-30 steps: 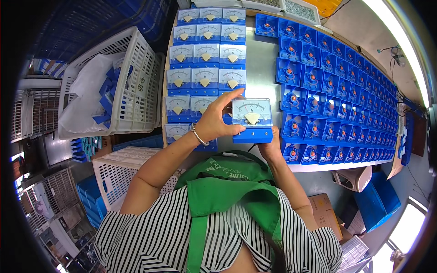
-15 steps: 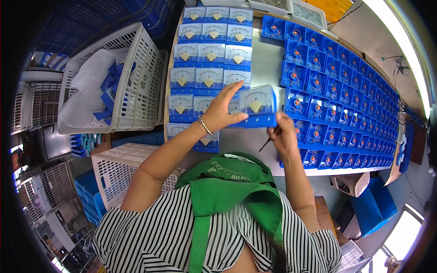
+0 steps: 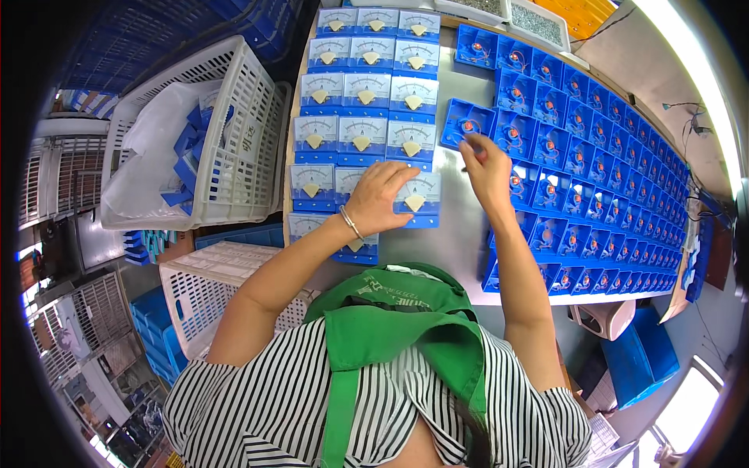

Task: Assembling and adjusting internal components of analog meters using a small screwdriver at a workbench.

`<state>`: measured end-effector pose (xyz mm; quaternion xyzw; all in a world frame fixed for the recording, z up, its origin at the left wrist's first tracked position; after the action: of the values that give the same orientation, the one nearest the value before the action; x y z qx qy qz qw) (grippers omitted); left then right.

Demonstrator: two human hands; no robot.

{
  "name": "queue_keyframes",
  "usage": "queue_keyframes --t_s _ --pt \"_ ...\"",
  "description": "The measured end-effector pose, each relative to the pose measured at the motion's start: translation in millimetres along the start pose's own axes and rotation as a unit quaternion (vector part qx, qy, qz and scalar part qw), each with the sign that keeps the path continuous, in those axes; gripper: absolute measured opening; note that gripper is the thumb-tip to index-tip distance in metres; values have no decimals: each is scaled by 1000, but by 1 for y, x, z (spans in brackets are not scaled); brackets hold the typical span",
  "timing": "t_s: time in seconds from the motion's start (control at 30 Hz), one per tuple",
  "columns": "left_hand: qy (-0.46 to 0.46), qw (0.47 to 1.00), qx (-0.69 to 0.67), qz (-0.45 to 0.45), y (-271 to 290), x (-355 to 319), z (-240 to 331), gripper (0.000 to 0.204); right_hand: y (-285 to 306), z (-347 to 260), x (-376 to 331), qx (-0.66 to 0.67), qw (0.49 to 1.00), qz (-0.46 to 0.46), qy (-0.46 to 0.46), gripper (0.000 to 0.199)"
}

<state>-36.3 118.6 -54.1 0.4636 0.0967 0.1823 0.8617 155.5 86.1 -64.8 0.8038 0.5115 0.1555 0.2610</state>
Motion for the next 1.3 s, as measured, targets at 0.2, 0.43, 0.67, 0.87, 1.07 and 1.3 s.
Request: queue_keyframes --t_s 0.2,0.43,0.67,0.87,1.07,1.3 --pt "-47 969 -239 28 56 12 32 80 -63 18 -114 405 857 -206 -243 10" --pt "-6 931 -365 -28 49 17 37 95 -63 -6 -116 551 797 -157 -192 6" --pt "6 921 -386 -48 42 15 39 95 -59 -14 -123 601 779 -65 -168 17" --pt "12 921 -387 -40 40 11 36 94 -63 -9 -127 588 796 -89 -116 19" --pt "11 917 -396 -42 40 11 35 94 -64 -11 -127 566 808 -106 -123 17" --pt "-2 926 -377 -31 37 11 31 94 -69 -2 -129 567 803 -133 -124 11"
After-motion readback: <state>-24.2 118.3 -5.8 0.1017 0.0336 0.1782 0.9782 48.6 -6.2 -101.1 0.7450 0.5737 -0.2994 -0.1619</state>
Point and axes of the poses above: each hand's wrist, its own x-axis towards the middle knuckle, its own y-axis out of the back of the hand, z = x × y, the point moved 10 cm from there along x, towards the middle knuckle, and after that the axes turned 10 degrees about -z, right-handed, at the moved point
